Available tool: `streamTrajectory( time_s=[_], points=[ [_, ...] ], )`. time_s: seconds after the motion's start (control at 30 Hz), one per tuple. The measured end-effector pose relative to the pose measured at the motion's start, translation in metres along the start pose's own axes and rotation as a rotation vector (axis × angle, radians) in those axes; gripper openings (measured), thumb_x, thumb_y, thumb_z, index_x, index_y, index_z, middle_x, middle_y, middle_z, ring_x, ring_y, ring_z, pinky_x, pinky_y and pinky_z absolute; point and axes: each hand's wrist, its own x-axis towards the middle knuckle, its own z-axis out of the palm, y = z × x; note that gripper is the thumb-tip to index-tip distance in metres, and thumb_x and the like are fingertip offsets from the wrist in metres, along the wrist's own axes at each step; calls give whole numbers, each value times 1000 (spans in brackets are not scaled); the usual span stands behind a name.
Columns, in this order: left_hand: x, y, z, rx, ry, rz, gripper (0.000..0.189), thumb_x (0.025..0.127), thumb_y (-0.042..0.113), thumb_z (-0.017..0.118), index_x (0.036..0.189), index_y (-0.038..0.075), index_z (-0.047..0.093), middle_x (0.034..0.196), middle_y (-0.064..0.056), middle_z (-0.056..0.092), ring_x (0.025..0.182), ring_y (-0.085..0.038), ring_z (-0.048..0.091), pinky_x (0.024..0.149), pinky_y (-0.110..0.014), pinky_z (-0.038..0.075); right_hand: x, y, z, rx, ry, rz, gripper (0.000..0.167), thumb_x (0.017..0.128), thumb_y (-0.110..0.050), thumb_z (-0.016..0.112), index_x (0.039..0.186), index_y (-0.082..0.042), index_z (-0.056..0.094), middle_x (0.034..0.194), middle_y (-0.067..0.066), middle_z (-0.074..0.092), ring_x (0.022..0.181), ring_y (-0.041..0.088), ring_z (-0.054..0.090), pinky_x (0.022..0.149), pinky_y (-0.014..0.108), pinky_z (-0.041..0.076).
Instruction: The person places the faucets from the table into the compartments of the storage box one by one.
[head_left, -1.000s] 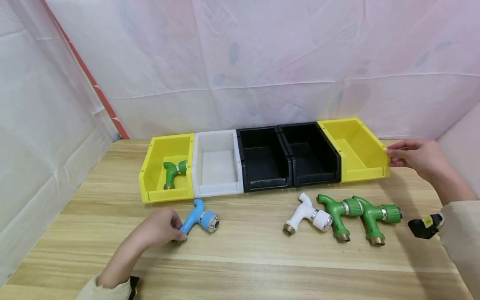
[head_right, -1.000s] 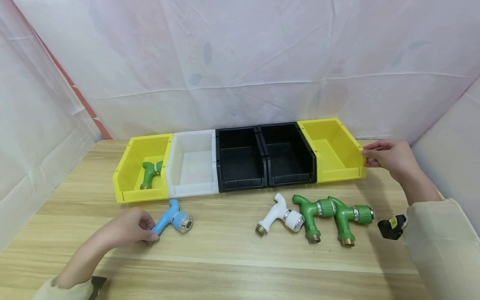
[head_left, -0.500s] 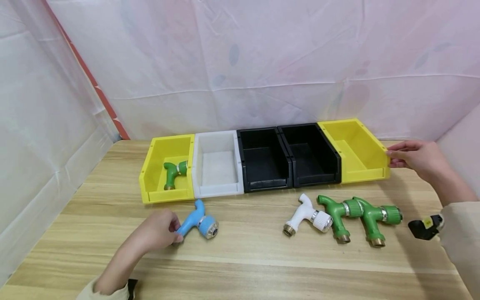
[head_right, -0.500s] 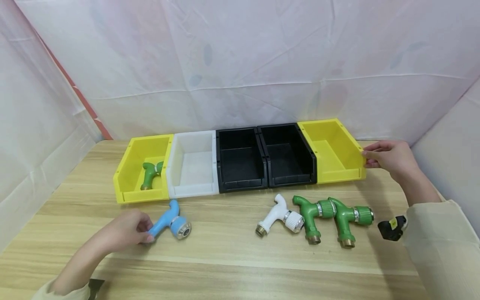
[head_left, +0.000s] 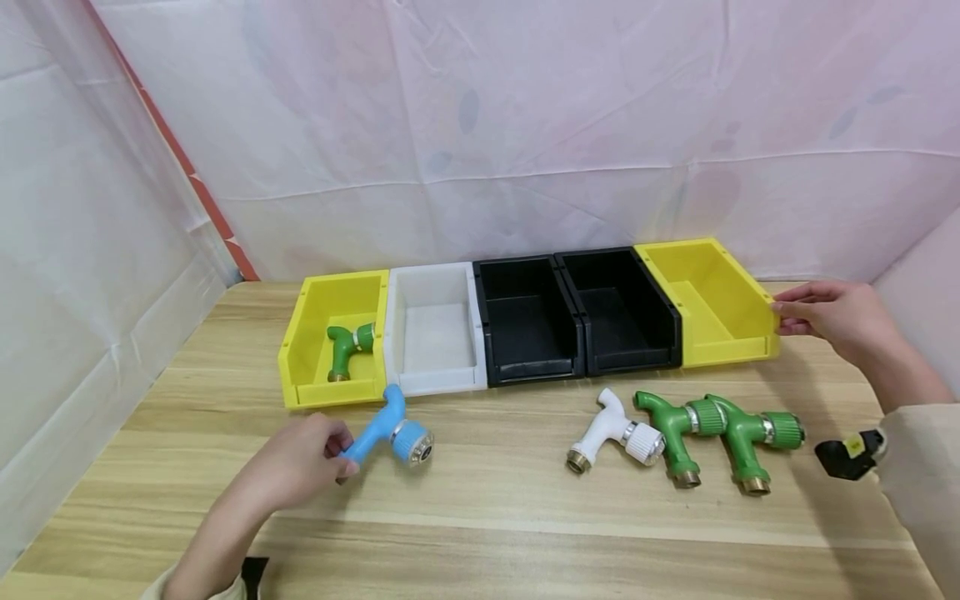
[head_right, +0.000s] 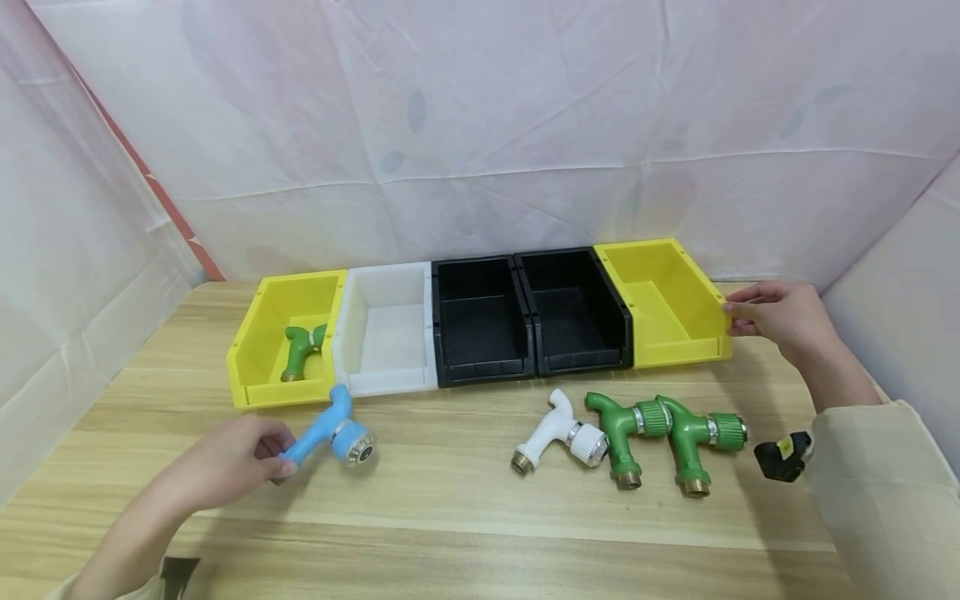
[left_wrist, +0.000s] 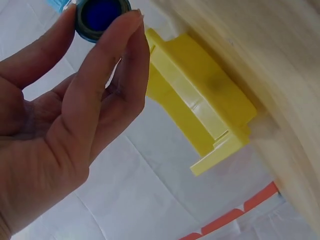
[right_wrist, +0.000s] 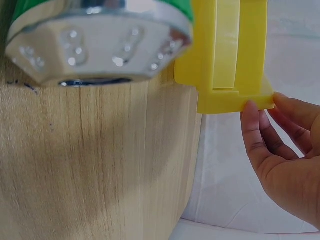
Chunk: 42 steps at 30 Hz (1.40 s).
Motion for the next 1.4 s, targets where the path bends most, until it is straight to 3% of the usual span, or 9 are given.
streamTrajectory(
  time_s=[0.17, 0.4, 0.73, 1.4],
  points=[
    [4, -2, -3, -10, 49, 50, 9, 76, 3, 71, 78, 1, 62, 66, 0, 56, 63, -13, 51, 56, -29, 44, -1, 1, 0, -7, 2, -1, 28, 90, -13, 57, 72, -33, 64, 74, -15, 61, 66, 11, 64, 63, 26, 55],
    [11, 1, -5, -11, 72, 49, 10, 78, 6, 70, 81, 0, 63, 68, 0, 57, 64, -14, 50, 56, -28, 42, -2, 3, 0, -8, -2, -6, 27, 90, -14, 57, 72, -34, 64, 74, -14, 61, 67, 11, 64, 63, 26, 55],
    [19, 17, -9, 9, 88, 41, 11, 78, 8, 71, 80, 1, 62, 68, -2, 56, 63, -16, 50, 56, -28, 43, -2, 4, -1, 1, -5, -14, 29, 90, -13, 57, 72, -34, 64, 74, -14, 61, 66, 10, 64, 62, 25, 54],
    [48, 33, -11, 4, 114, 36, 12, 80, 9, 70, 80, 0, 62, 73, -6, 56, 67, -20, 49, 57, -27, 42, 0, 0, 0, -14, 2, -14, 26, 89, -16, 59, 71, -34, 64, 73, -15, 61, 66, 10, 64, 62, 25, 54]
  ],
)
